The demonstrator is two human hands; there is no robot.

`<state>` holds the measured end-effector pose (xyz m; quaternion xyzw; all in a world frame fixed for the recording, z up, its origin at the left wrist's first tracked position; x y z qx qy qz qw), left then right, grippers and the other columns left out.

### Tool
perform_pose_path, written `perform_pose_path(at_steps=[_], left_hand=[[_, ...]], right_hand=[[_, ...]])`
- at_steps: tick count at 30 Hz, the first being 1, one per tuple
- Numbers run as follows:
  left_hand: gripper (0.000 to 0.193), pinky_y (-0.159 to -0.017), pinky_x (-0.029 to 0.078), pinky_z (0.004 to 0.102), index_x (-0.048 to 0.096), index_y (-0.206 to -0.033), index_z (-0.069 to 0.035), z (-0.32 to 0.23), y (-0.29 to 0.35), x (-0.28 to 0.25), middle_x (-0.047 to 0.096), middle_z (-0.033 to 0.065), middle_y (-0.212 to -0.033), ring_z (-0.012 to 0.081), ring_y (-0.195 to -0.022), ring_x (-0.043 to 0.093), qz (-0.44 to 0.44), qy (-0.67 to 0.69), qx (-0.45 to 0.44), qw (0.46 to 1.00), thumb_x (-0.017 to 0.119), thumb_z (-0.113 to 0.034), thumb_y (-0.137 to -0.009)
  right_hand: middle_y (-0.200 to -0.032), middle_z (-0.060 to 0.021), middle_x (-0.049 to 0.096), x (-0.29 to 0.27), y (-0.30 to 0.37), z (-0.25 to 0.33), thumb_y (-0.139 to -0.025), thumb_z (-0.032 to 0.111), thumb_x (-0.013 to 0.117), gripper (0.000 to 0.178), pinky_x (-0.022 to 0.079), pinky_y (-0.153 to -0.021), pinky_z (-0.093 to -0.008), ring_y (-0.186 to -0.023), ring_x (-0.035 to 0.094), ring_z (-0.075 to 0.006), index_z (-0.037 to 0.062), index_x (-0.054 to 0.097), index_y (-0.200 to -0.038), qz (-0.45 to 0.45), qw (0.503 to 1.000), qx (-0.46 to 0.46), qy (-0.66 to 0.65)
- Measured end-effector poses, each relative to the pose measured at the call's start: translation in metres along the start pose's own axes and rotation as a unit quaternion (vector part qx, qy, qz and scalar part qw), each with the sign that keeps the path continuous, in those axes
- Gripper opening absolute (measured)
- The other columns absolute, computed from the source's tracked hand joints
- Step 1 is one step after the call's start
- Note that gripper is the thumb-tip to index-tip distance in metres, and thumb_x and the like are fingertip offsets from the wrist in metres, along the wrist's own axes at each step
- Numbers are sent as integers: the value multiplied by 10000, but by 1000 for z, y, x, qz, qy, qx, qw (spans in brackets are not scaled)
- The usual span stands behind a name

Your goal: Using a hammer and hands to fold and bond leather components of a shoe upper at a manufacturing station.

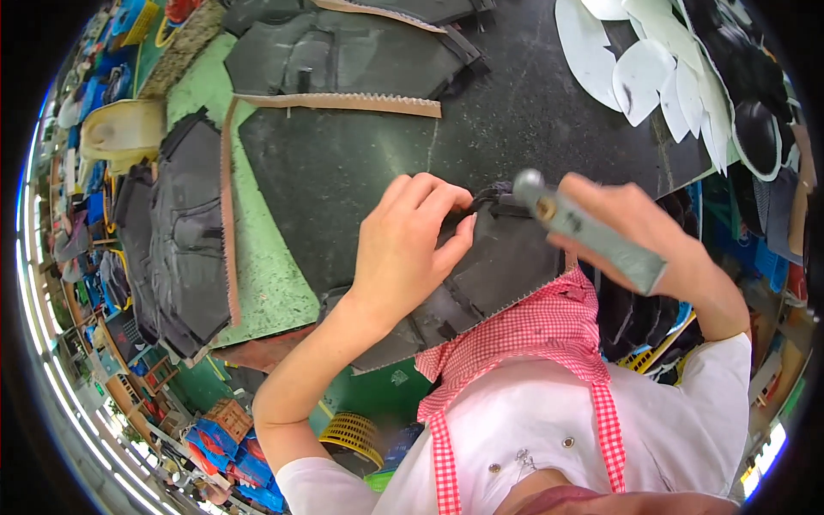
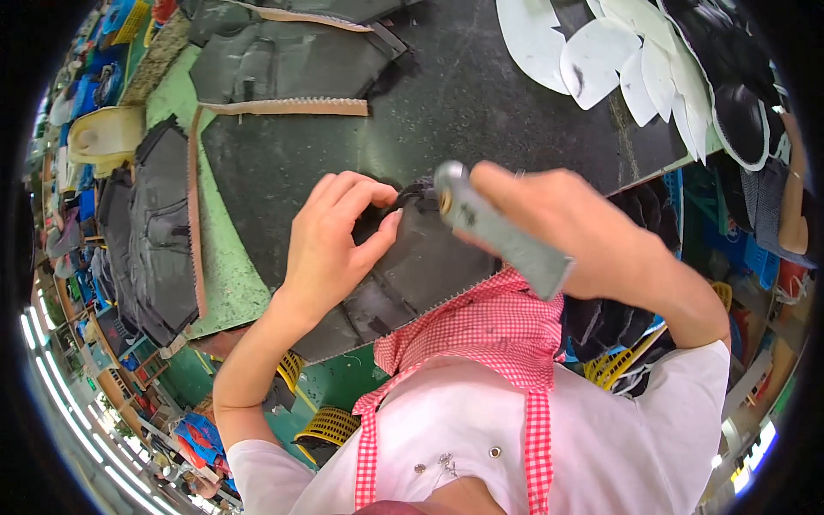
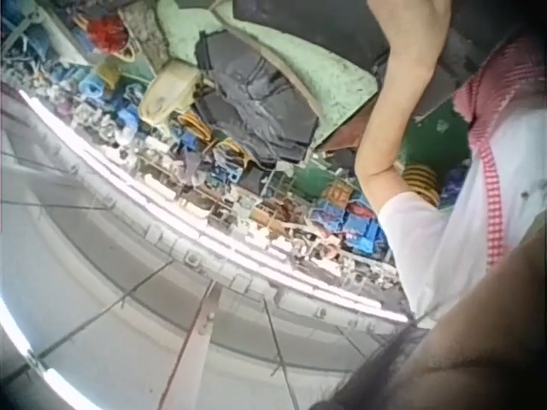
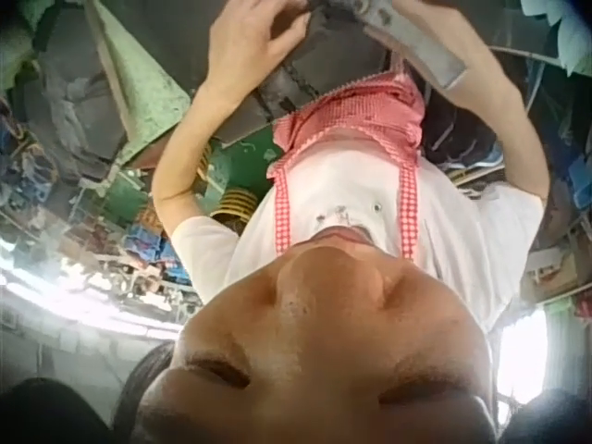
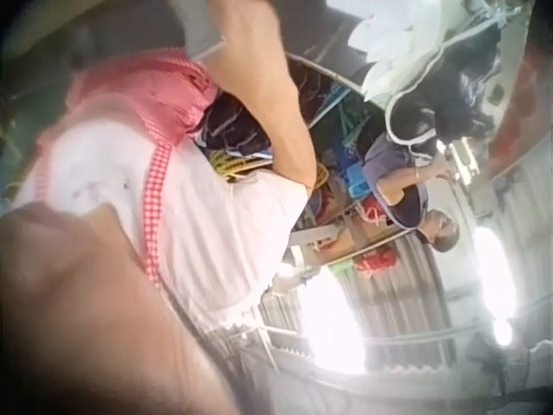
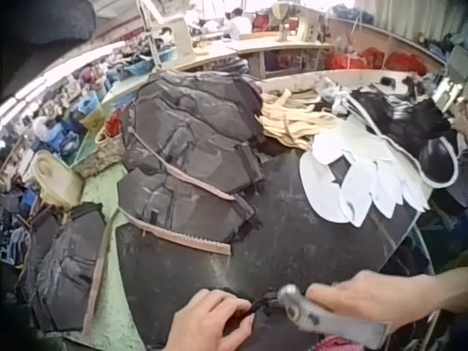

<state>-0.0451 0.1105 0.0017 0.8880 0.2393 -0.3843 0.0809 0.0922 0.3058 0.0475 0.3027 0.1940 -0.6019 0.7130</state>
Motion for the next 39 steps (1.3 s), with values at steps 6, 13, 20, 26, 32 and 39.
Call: perform_pose_path(at_steps=[6, 13, 20, 26, 32, 39], left_hand=[[203, -763, 475, 352, 759, -960, -97, 3, -19, -1, 664, 14, -790, 222, -819, 569, 32, -7, 52, 998, 801, -119, -762], [188, -722, 468, 358, 745, -869, -123, 18, -28, -4, 687, -31, -882, 216, -826, 579, 20, -43, 221, 974, 832, -124, -703], [160, -680, 459, 333, 665, -799, -127, 12, -19, 2, 630, -8, -872, 199, -863, 588, -52, -125, 357, 924, 731, -138, -653], [201, -778, 426, 362, 705, -819, -154, 14, -14, -2, 653, -44, -894, 206, -895, 578, -38, -122, 245, 961, 781, -143, -633], [183, -794, 413, 368, 713, -819, -157, 12, -3, 0, 656, -47, -902, 219, -901, 567, -43, -105, 198, 974, 812, -139, -666], [192, -846, 399, 380, 746, -861, -168, 15, 7, -5, 671, -45, -929, 223, -939, 569, -52, -94, 150, 983, 829, -176, -688]], right_hand=[[-763, -229, 601, 16, 9, -5, -793, 70, 696, 389, 497, -622, -478, -748, 632, -446, -11, 447, -1081, 52, 997, 23, -56], [-769, -211, 591, 1, -1, 0, -897, 139, 697, 278, 487, -610, -445, -733, 630, -418, 1, 499, -1034, 52, 992, 51, -101], [-817, -153, 569, 10, -17, 7, -940, 93, 666, 183, 471, -587, -402, -672, 573, -411, 33, 566, -1081, 58, 996, 15, 64], [-730, -163, 508, 5, -21, 17, -930, 93, 651, 177, 453, -563, -440, -670, 587, -423, 10, 540, -1039, 27, 997, 18, 68], [-759, -183, 516, -4, -30, 10, -861, 79, 645, 282, 463, -577, -449, -701, 605, -422, 6, 500, -1091, 6, 998, -4, 69], [-738, -176, 532, 1, -35, 17, -799, 44, 717, 371, 462, -552, -426, -686, 611, -410, 32, 492, -1094, 37, 993, -53, 97]])
Point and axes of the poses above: each hand's wrist, its own y-axis away from the middle knuckle, its own x-axis out of the palm, z = x × y, the point moved 2 cm from there along -y, towards the middle knuckle
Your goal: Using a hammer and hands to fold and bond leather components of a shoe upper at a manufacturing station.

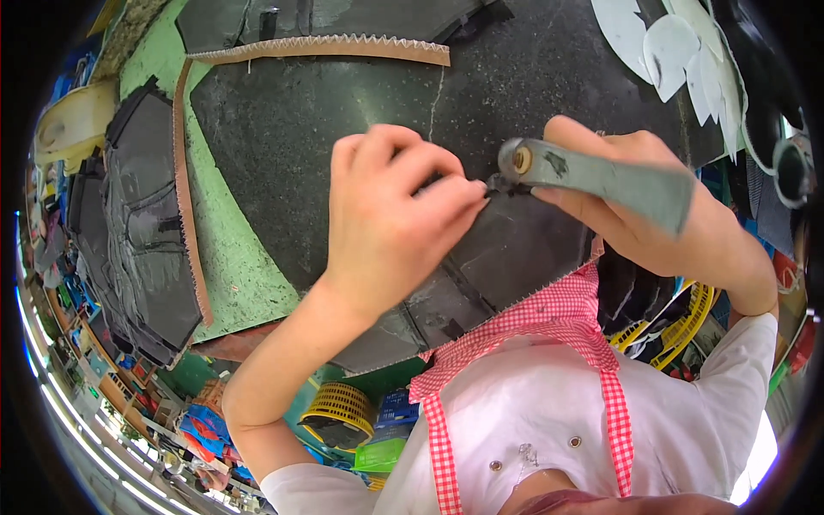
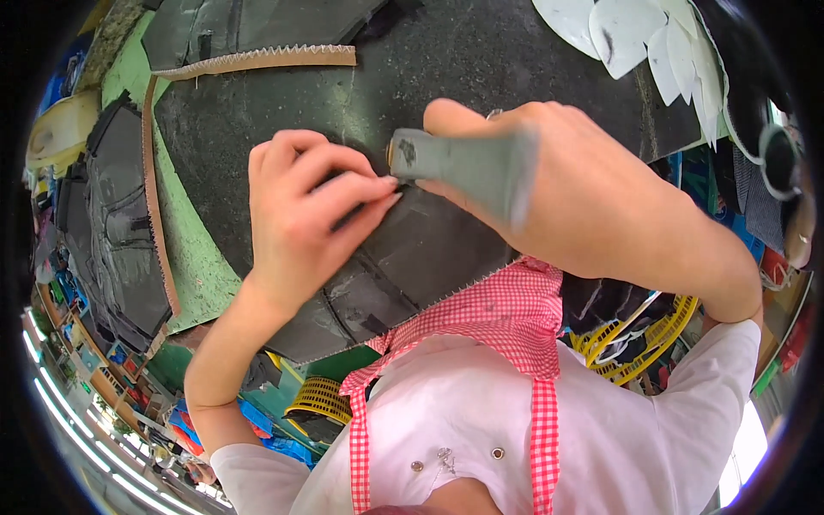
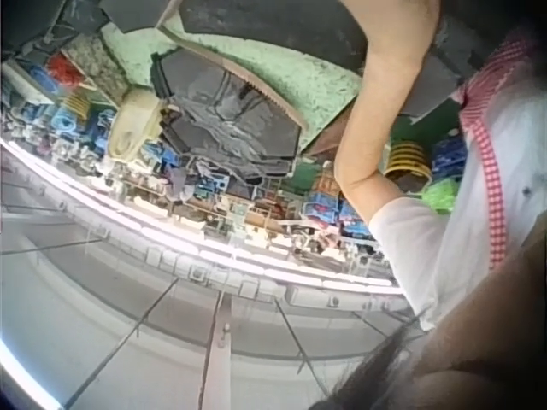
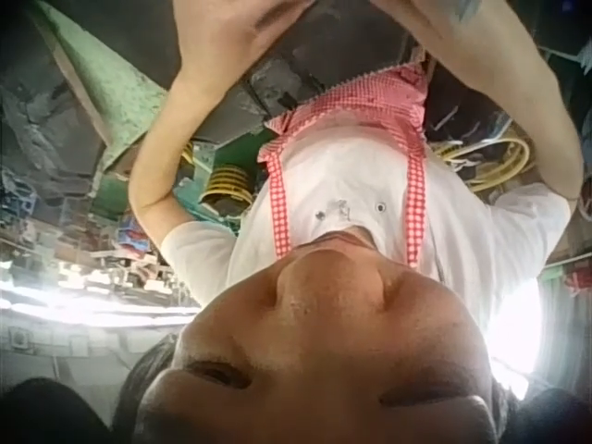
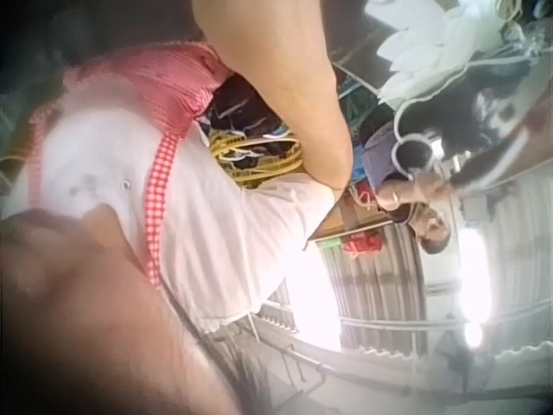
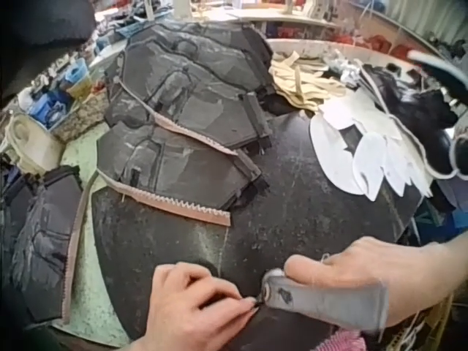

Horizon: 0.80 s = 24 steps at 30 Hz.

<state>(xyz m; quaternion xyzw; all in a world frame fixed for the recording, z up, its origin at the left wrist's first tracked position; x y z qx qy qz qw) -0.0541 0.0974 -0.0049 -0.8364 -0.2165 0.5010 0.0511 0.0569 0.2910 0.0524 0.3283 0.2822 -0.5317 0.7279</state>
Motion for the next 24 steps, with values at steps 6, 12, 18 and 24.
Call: perform_pose_path(at_steps=[6, 12, 18, 24], left_hand=[[248, -883, 393, 380, 769, -909, -207, -10, 0, -13, 663, -47, -979, 233, -962, 560, 36, -40, -60, 997, 832, -197, -669], [222, -872, 396, 385, 756, -884, -168, -10, 20, -2, 667, -45, -984, 228, -961, 564, 3, 0, -34, 999, 840, -165, -678], [157, -874, 402, 419, 744, -905, -170, -22, 21, -1, 620, -33, -925, 198, -972, 563, -26, -86, 19, 996, 719, -136, -754], [238, -886, 399, 416, 756, -887, -185, 4, 14, -20, 636, -29, -950, 226, -994, 552, 76, 26, -90, 993, 825, -179, -658]], right_hand=[[-722, -161, 539, 11, 3, 6, -918, 60, 651, 174, 428, -512, -420, -606, 592, -356, 15, 509, -1007, 86, 993, 79, 26], [-719, -144, 488, 3, -6, 0, -889, 53, 669, 208, 421, -518, -411, -620, 581, -377, 20, 514, -1023, -40, 998, 37, -38], [-754, -200, 554, 2, -9, 9, -717, 56, 740, 488, 456, -580, -453, -724, 602, -442, 26, 461, -1116, 70, 996, 23, -42], [-733, -184, 506, 7, -9, 12, -763, 64, 719, 451, 434, -555, -425, -664, 559, -448, 5, 461, -1128, 81, 996, -20, -18]])
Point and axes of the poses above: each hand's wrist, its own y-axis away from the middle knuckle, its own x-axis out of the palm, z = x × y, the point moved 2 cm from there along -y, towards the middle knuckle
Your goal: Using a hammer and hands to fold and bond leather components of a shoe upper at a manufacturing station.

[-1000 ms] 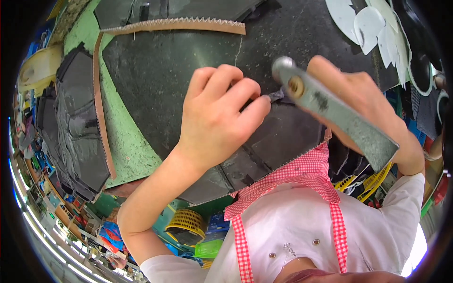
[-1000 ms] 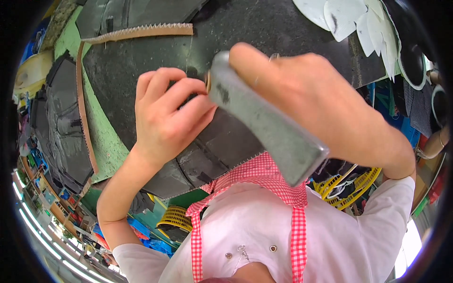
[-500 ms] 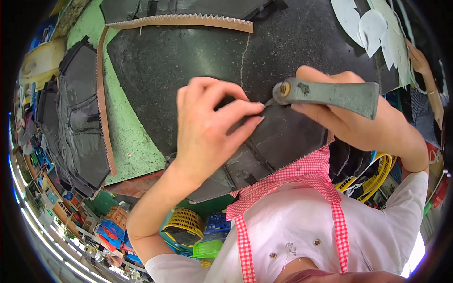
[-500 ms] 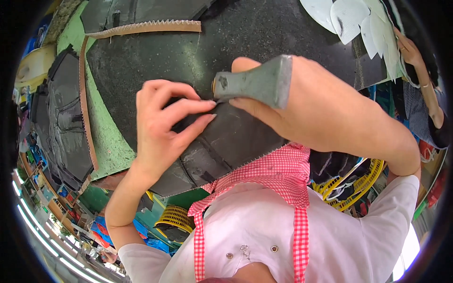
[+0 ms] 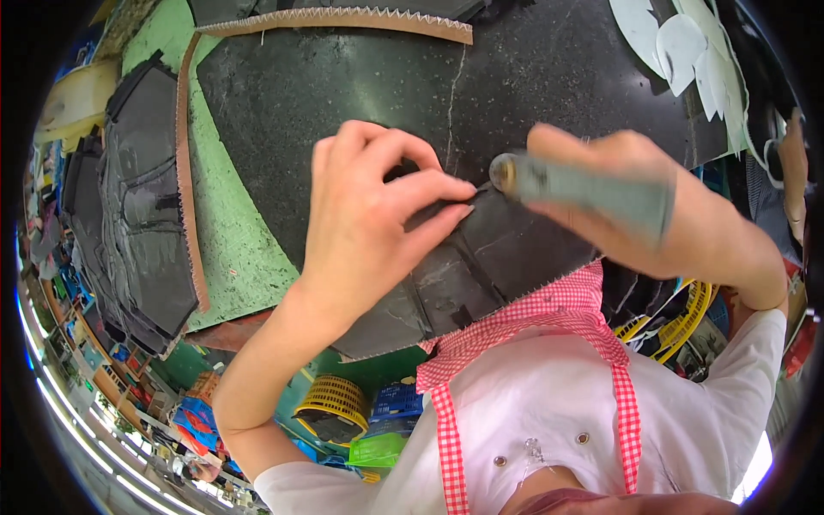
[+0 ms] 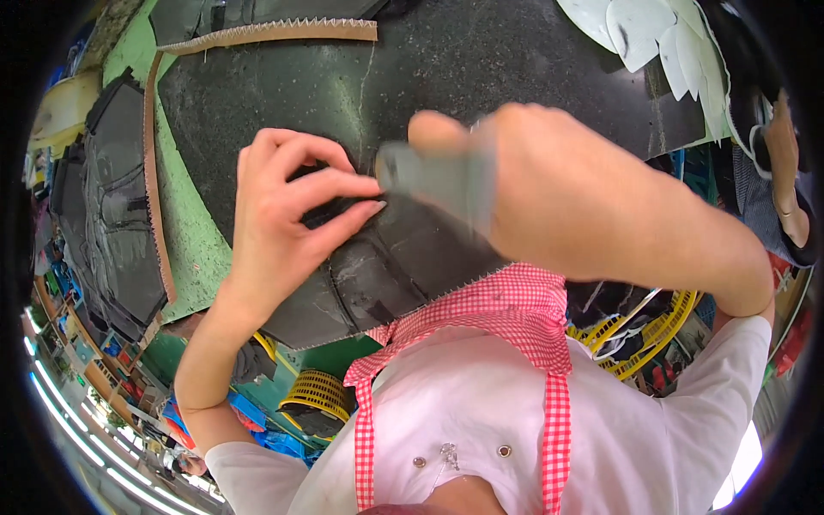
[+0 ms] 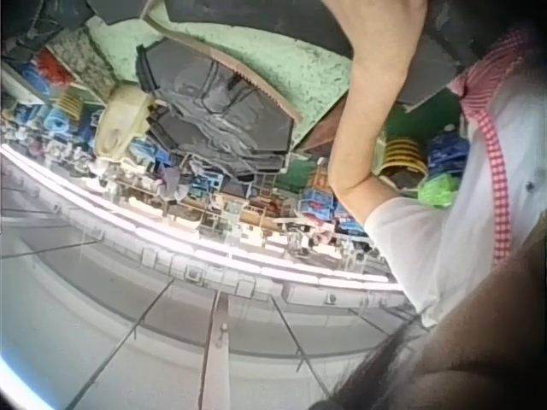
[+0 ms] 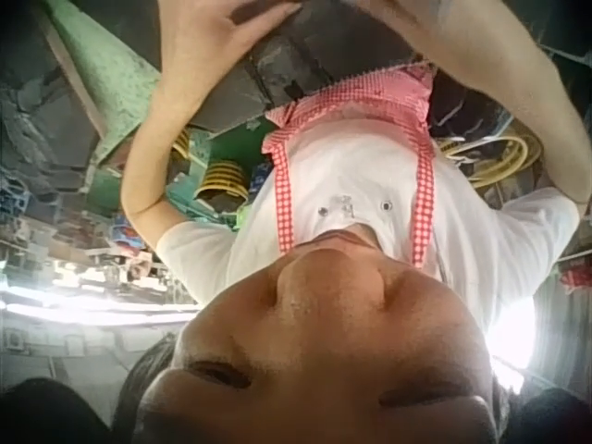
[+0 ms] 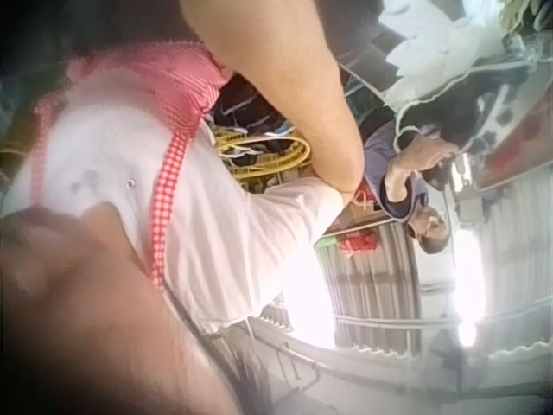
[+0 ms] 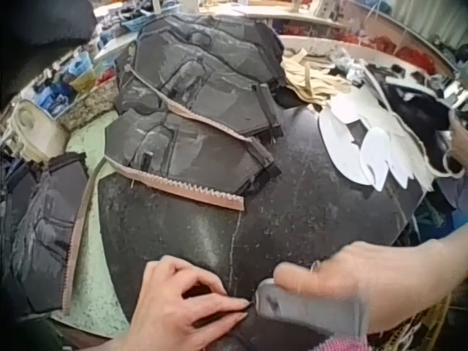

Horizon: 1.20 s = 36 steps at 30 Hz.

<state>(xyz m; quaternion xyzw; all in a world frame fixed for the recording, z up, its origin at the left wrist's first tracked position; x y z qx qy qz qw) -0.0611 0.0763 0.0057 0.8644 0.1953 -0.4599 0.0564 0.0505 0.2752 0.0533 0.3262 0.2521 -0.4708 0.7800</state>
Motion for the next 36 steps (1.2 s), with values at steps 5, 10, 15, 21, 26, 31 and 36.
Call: perform_pose_path(at_steps=[5, 10, 15, 21, 26, 31, 36], left_hand=[[174, -861, 419, 406, 732, -832, -192, -2, 2, -2, 623, -39, -855, 219, -942, 578, -28, -58, 137, 988, 790, -167, -669], [153, -831, 435, 403, 729, -834, -190, 11, 5, -9, 617, -41, -832, 209, -937, 585, 7, -17, 142, 990, 762, -183, -685], [239, -829, 432, 413, 738, -851, -176, 18, 0, -15, 651, -43, -936, 248, -953, 567, 24, 6, 105, 994, 810, -182, -624], [265, -844, 414, 406, 742, -865, -185, 13, 14, -15, 650, -40, -943, 252, -972, 563, -19, -68, 160, 985, 829, -183, -615], [213, -856, 421, 411, 718, -828, -176, 19, 26, -10, 625, -41, -908, 237, -972, 570, -39, -32, 107, 993, 801, -188, -632], [217, -860, 407, 420, 728, -848, -185, 7, 27, -19, 641, -41, -935, 235, -1002, 559, -50, -72, 36, 996, 818, -187, -651], [180, -863, 405, 421, 729, -839, -175, 7, 44, -8, 642, -51, -929, 236, -992, 550, -54, -68, 57, 995, 823, -172, -685]], right_hand=[[-698, -179, 559, 7, -8, 8, -842, 55, 668, 393, 446, -545, -443, -645, 609, -418, 15, 466, -1177, 65, 996, 51, -19], [-694, -194, 594, 5, -11, 7, -867, 71, 610, 285, 480, -563, -465, -660, 625, -420, 11, 462, -1103, 25, 997, 69, -12], [-672, -182, 555, 16, -11, 13, -871, 77, 618, 256, 465, -548, -440, -663, 622, -419, 14, 469, -1070, 66, 996, 52, -23], [-650, -198, 571, 24, -13, 14, -866, 90, 628, 249, 477, -552, -480, -648, 619, -432, 26, 458, -1036, -19, 997, 42, -68], [-698, -195, 563, 22, -18, 13, -838, 65, 641, 297, 469, -564, -463, -671, 615, -424, 37, 440, -1055, -11, 997, 34, -71], [-632, -183, 602, 37, -19, 24, -862, 102, 645, 243, 484, -536, -494, -619, 636, -418, 20, 458, -993, -15, 999, 40, -19], [-718, -210, 557, 22, -27, 21, -864, 63, 679, 287, 456, -581, -457, -697, 610, -435, 36, 445, -1028, -36, 996, 13, -80]])
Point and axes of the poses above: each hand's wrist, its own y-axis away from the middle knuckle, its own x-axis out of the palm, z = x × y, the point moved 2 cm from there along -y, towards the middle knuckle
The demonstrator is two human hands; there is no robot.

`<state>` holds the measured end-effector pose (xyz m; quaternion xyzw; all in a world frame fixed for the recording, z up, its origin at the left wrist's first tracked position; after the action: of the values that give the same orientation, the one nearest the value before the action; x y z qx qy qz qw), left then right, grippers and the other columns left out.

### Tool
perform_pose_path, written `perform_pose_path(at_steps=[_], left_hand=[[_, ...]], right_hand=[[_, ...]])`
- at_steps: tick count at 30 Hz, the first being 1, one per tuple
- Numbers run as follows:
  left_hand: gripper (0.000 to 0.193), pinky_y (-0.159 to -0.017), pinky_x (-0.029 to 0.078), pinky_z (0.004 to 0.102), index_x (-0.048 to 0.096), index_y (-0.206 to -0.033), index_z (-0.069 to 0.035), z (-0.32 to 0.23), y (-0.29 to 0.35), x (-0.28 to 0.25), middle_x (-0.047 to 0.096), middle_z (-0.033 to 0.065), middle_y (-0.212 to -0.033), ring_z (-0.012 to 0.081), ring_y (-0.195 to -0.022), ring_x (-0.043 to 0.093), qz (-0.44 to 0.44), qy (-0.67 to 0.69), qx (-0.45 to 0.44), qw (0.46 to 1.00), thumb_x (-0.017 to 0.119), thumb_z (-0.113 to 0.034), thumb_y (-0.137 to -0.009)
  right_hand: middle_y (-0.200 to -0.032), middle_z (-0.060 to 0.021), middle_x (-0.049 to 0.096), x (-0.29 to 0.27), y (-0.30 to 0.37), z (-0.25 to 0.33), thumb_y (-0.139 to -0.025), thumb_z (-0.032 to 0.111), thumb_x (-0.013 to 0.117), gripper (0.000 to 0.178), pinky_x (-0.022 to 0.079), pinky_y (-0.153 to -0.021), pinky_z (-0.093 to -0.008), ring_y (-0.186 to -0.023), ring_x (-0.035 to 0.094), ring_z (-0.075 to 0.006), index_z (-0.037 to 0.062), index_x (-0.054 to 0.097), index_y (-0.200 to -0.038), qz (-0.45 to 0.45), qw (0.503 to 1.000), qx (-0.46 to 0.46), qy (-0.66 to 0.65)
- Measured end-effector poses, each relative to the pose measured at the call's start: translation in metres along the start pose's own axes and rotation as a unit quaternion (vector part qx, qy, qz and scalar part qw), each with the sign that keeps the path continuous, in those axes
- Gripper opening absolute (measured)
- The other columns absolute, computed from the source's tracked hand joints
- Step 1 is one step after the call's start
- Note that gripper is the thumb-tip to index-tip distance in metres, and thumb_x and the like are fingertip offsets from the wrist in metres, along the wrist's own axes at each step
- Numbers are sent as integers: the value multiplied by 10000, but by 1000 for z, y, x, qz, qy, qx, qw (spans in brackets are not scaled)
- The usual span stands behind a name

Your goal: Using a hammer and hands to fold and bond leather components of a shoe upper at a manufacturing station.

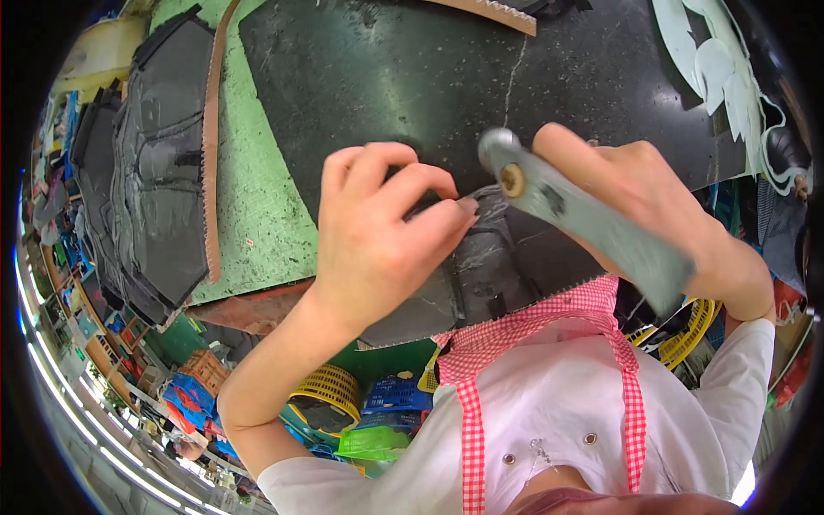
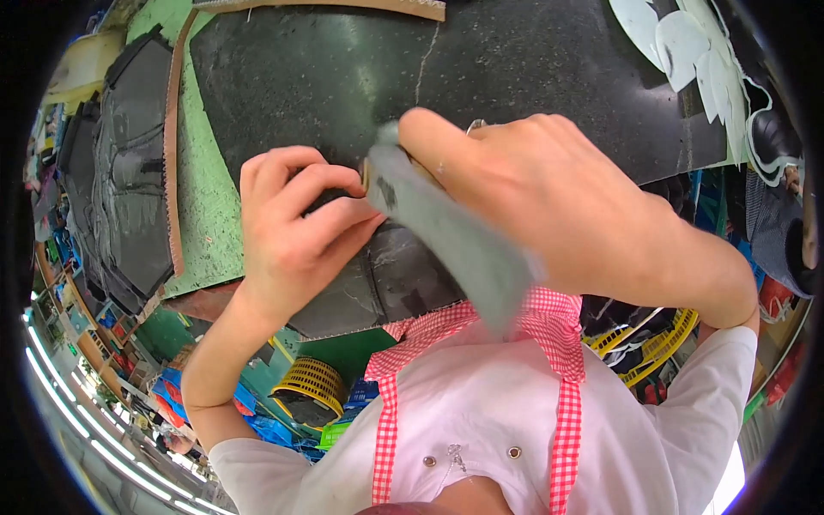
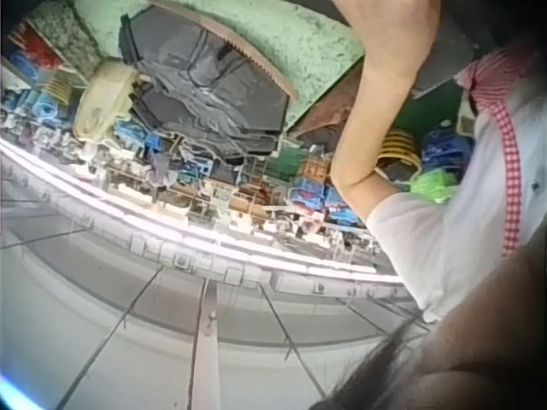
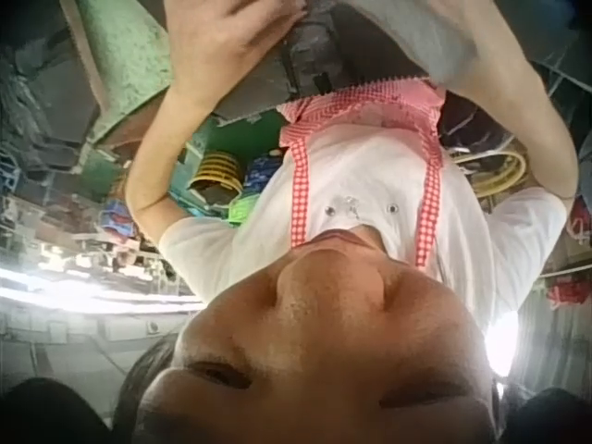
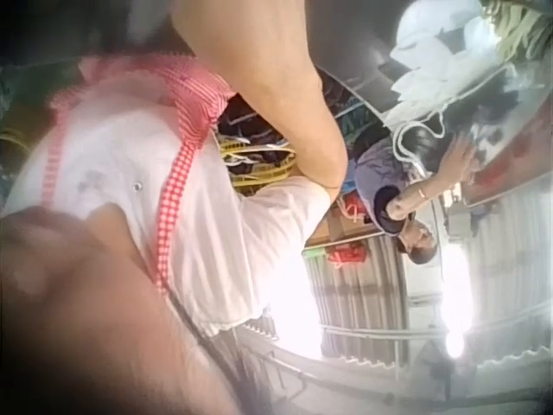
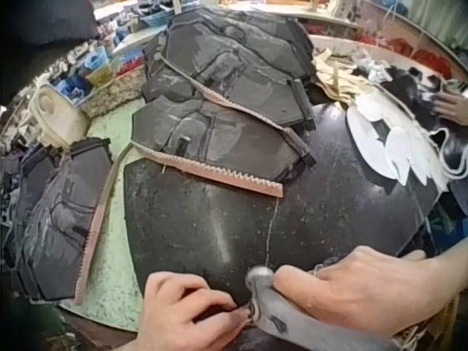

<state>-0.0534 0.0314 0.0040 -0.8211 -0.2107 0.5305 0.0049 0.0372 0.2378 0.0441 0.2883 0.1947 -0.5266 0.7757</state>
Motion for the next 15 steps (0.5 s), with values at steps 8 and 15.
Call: perform_pose_path(at_steps=[8, 15], left_hand=[[316, -899, 388, 397, 767, -923, -176, 11, 10, -10, 645, -24, -1032, 253, -1038, 537, -8, 77, -99, 992, 856, -137, -623], [159, -908, 397, 436, 686, -804, -127, 0, 10, -5, 642, -49, -935, 219, -959, 570, -14, 37, -37, 999, 813, -135, -709]], right_hand=[[-737, -193, 559, 3, 0, 1, -885, 71, 677, 266, 457, -578, -449, -719, 602, -446, 38, 467, -1045, 32, 999, 8, -34], [-731, -146, 580, 4, 0, 7, -819, 107, 775, 336, 503, -573, -364, -711, 644, -399, 51, 518, -1029, -91, 994, -35, 46]])
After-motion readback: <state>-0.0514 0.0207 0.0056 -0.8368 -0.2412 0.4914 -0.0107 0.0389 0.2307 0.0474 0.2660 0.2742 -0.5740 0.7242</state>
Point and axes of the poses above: each hand's wrist, its own y-axis away from the middle knuckle, its own x-axis out of the palm, z = x × y, the point moved 2 cm from there along -y, towards the middle knuckle
